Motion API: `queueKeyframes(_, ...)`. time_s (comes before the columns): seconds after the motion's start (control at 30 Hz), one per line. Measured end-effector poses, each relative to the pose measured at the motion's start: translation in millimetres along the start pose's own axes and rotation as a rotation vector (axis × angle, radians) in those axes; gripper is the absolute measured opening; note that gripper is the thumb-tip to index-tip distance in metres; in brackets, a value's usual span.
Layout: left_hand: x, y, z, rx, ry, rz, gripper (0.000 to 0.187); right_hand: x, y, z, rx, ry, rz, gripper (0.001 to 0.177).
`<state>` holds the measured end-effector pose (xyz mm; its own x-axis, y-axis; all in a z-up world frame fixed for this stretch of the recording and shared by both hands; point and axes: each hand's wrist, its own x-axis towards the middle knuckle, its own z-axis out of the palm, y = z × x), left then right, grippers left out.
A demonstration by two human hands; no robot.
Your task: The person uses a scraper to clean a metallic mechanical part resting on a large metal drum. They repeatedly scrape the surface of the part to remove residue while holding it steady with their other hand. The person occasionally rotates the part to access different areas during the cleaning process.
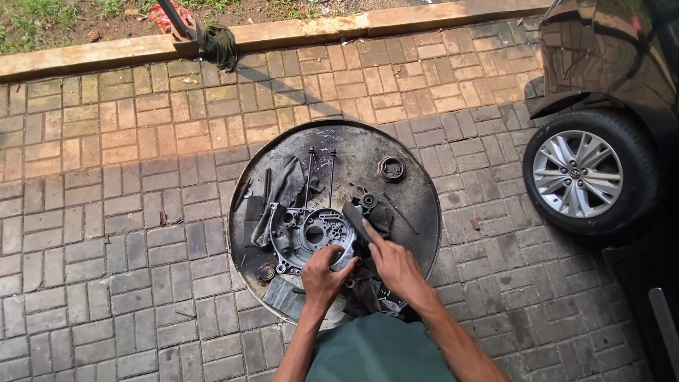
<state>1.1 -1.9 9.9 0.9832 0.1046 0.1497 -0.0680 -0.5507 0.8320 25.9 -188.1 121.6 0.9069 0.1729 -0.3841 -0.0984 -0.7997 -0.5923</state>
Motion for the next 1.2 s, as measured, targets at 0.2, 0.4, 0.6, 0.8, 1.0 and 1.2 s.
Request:
queueKeyframes(0.2,-1.5,-5.4,4.5,0.013,-0.004,-0.003,0.038,19.2,17.0,-1.4,0.004,0.063,-0.025,0.054)
queueKeyframes(0.4,-0.3,1.9,-2.6,0.017,-0.016,-0.022,0.038,73.9,42.0,-3.5,-0.006,0.133,-0.086,0.052)
queueKeyframes(0.6,-2.2,-2.7,1.9,0.018,0.0,-0.025,0.038,29.0,23.5,-3.7,-0.043,0.056,-0.076,0.054)
queueKeyframes(0.8,-2.1,-7.9,6.6,0.005,-0.009,-0.023,0.037,12.8,19.2,15.4,0.024,0.08,-0.01,0.056)
queueKeyframes(1.0,1.4,0.9,-0.1,-0.001,-0.013,-0.017,0.037,77.7,28.2,13.3,0.025,0.191,-0.111,0.052)
queueKeyframes(1.2,0.7,0.4,-1.3,0.009,-0.023,-0.004,0.038,54.2,23.0,9.0,-0.018,0.134,-0.071,0.054)
